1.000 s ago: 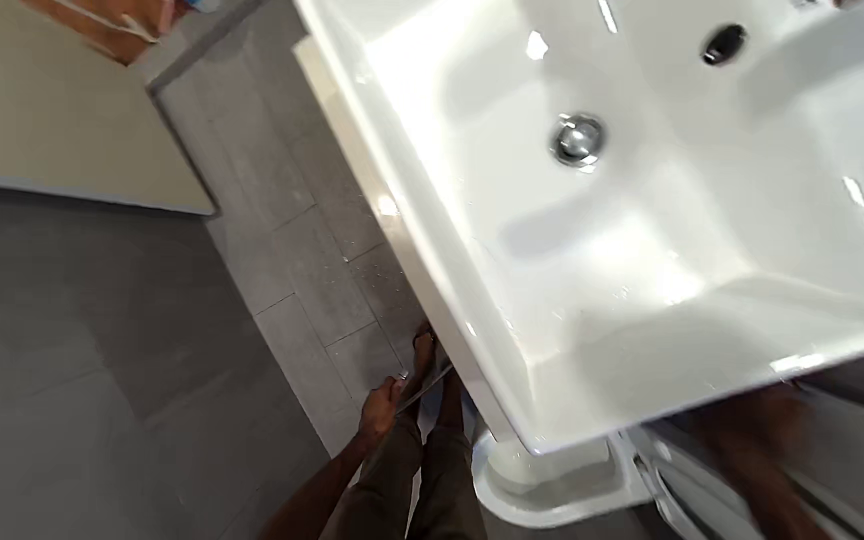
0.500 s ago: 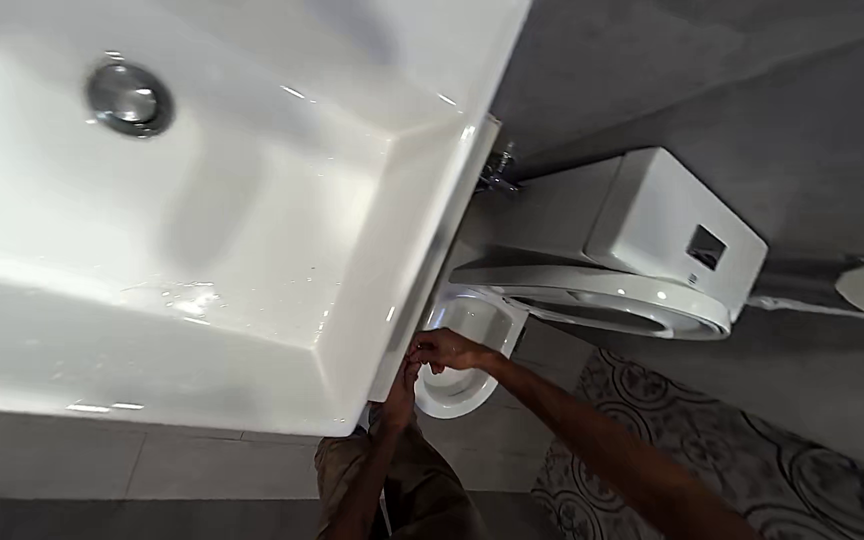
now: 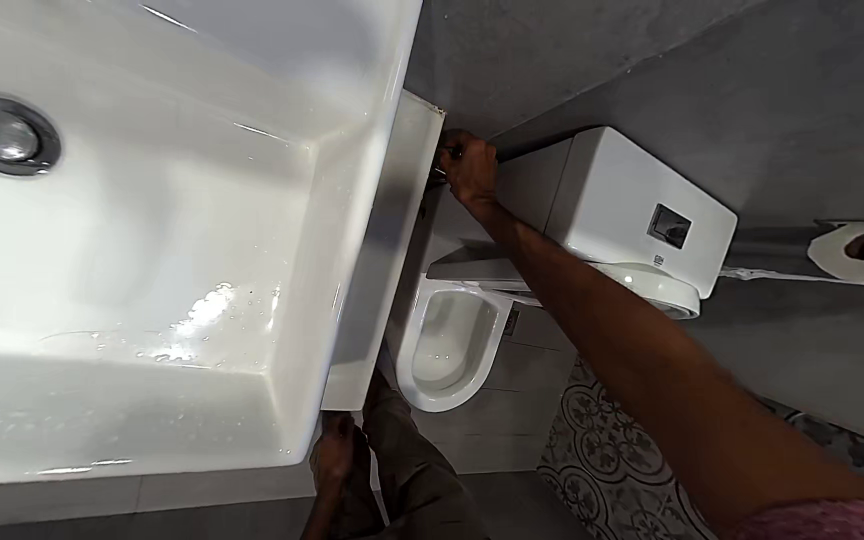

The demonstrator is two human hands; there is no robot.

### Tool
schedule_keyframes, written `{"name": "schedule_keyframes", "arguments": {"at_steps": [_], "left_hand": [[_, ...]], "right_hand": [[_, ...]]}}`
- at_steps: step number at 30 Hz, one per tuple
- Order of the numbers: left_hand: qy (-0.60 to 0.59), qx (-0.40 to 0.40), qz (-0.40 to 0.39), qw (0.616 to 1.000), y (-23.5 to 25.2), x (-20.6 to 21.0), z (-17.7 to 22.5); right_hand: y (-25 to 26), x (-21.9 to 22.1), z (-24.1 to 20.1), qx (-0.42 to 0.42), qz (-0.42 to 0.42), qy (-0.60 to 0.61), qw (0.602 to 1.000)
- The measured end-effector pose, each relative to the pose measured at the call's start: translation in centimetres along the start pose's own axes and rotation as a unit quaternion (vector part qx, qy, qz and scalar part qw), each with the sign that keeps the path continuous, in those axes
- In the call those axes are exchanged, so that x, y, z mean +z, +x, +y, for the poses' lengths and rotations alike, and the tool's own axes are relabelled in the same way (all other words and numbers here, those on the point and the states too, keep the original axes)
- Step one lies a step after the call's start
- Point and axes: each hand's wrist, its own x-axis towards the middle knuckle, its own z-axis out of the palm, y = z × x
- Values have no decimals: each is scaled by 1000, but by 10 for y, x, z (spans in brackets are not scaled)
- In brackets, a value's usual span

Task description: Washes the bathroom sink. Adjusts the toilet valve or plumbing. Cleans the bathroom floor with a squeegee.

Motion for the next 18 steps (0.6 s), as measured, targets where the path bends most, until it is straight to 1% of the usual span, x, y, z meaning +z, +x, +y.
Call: {"name": "schedule_keyframes", "arguments": {"at_steps": [3, 6, 8, 11, 14, 16, 18], "left_hand": [[-10, -15, 18, 1000, -5, -22, -20], [-4, -15, 15, 1000, -6, -37, -26], [-21, -16, 23, 999, -5, -42, -27], [-74, -22, 36, 996, -8, -44, -23], [-132, -31, 13, 991, -23, -48, -12], [-157, -16, 1, 987, -28, -60, -1], [-158, 7, -5, 987, -34, -71, -5]], "right_hand": [[-2, -6, -9, 19, -29, -51, 998], [5, -13, 0, 34, -42, -67, 996], [8, -10, 4, 3, -50, -65, 997], [-2, 3, 2, -19, -55, -105, 993], [-16, 16, 3, -20, -53, -116, 992], [-20, 16, 3, -22, -41, -115, 992], [-36, 11, 0, -22, -38, -101, 994]]}}
